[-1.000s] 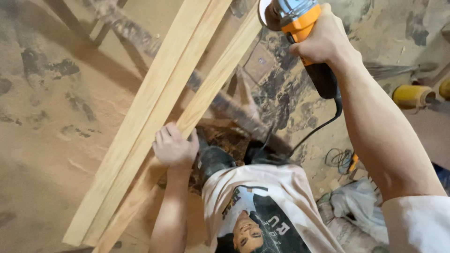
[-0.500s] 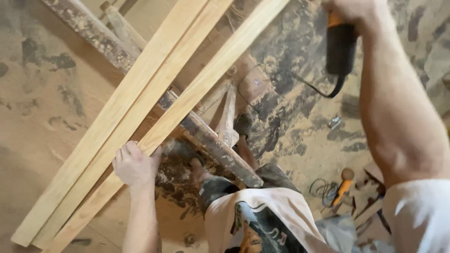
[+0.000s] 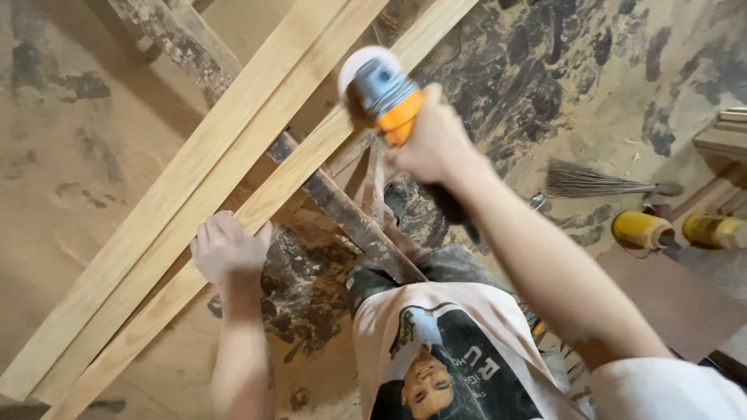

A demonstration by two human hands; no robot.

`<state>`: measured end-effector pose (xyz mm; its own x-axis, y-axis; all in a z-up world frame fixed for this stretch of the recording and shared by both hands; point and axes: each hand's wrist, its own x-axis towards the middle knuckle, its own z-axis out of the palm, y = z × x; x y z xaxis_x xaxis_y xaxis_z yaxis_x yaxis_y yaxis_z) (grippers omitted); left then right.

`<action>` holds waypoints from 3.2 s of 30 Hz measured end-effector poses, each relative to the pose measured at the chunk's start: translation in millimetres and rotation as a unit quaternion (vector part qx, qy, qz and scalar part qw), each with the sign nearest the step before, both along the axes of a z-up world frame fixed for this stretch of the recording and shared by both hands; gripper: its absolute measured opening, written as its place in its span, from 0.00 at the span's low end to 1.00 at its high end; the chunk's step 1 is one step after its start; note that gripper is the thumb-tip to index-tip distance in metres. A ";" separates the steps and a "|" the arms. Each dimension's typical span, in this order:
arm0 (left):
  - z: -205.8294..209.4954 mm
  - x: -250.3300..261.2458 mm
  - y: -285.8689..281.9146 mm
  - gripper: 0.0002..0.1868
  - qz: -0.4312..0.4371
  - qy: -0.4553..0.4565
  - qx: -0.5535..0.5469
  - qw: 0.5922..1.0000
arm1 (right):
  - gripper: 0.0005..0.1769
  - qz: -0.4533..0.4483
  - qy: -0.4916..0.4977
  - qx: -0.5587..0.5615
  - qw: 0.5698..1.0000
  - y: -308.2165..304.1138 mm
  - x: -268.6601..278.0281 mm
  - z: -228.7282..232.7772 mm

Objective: The person uses an angle grinder with a sanding disc to smooth the surface of several wooden planks resting on a workbench. They move the tool along the length of each plank, then reposition the planks to sand different sides.

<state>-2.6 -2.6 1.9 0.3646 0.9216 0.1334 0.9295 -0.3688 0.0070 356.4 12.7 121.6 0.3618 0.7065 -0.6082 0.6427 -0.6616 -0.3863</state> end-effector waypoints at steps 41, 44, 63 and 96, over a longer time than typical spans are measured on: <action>4.9 203.0 50.5 0.29 0.013 -0.046 -0.012 0.999 | 0.35 -0.053 -0.090 0.114 0.988 73.8 401.2 -41.1; -1.5 201.8 50.0 0.28 0.017 -0.042 0.000 0.999 | 0.42 -0.086 -0.027 0.074 0.993 59.4 339.0 -31.8; -4.9 194.9 52.9 0.30 0.009 -0.033 -0.004 0.999 | 0.41 -0.011 -0.033 0.030 0.999 31.9 232.0 -7.2; -15.8 189.9 44.3 0.33 0.026 -0.033 -0.030 0.999 | 0.45 -0.037 -0.066 0.161 0.984 48.6 372.0 -58.8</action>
